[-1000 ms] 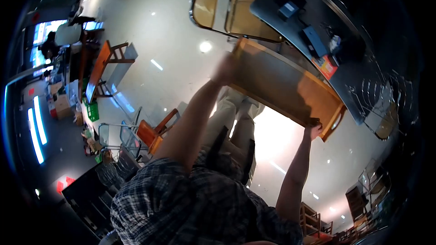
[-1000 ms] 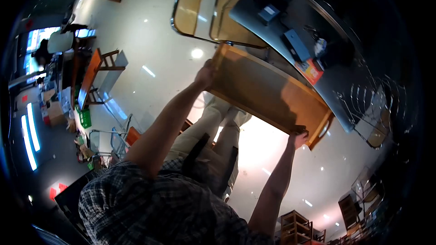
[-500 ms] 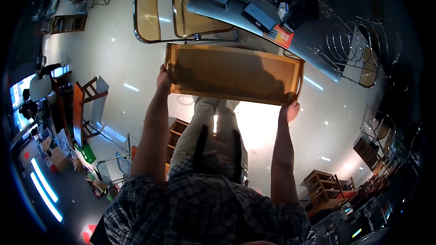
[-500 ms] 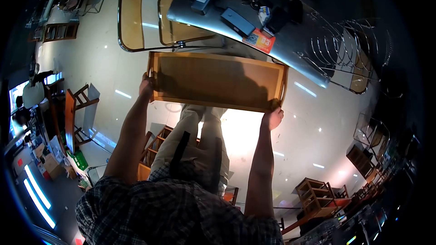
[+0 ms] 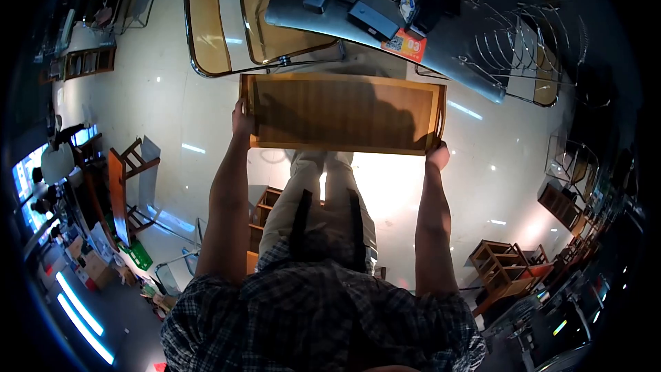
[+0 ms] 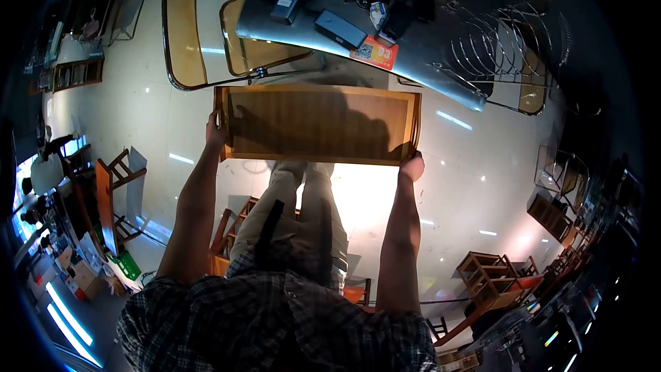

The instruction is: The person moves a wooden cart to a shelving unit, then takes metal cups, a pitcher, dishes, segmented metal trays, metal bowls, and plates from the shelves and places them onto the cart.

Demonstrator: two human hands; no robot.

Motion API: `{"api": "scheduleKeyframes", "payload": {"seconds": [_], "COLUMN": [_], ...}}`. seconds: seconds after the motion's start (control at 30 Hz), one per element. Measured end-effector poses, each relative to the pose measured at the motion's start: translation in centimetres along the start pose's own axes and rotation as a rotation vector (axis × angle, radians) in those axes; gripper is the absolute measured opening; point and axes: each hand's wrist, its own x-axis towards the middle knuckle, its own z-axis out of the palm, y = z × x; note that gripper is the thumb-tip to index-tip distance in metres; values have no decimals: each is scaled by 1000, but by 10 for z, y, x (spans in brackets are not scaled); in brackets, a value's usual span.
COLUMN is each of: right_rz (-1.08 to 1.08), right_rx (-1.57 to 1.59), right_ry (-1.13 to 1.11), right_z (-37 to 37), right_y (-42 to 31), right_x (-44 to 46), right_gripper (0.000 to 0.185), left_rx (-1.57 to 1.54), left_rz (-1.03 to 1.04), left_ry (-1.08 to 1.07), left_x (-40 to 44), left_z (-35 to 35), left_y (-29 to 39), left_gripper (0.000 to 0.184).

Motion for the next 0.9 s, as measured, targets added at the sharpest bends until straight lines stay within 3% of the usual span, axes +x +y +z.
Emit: {"api": "scheduleKeyframes", "payload": {"seconds": [0.13, 0.2, 0.27, 0.3, 0.5, 0.8, 0.9], "right_rz": [99, 185, 270, 308, 365, 594, 628], "right_rx": [11, 7, 7, 23, 49, 112, 159], "right_ry": [59, 70, 79, 74, 194, 246, 269], "right_z": [-4, -8, -10, -12, -24, -34, -41], "right_y": [27, 39, 47, 55, 89, 158, 197], "right_x": [-42, -60, -73, -78, -111, -164, -180], "right_gripper": [20, 20, 20, 21, 27, 27, 28], "left_rx": [-261, -166, 0, 2, -7, -238, -328], "left_rz": [-5, 6, -112, -84, -104, -27, 83], "left_ry": [-131, -105, -93, -46, -185, -343, -320], "left_x": [1, -1, 4, 25, 19, -2, 15], "left_z": [-8, -1, 1, 14, 9, 63, 120], "left_y": [11, 23, 34, 2, 56, 111, 104], "left_gripper": [67, 69, 72, 63, 31, 27, 29]}}
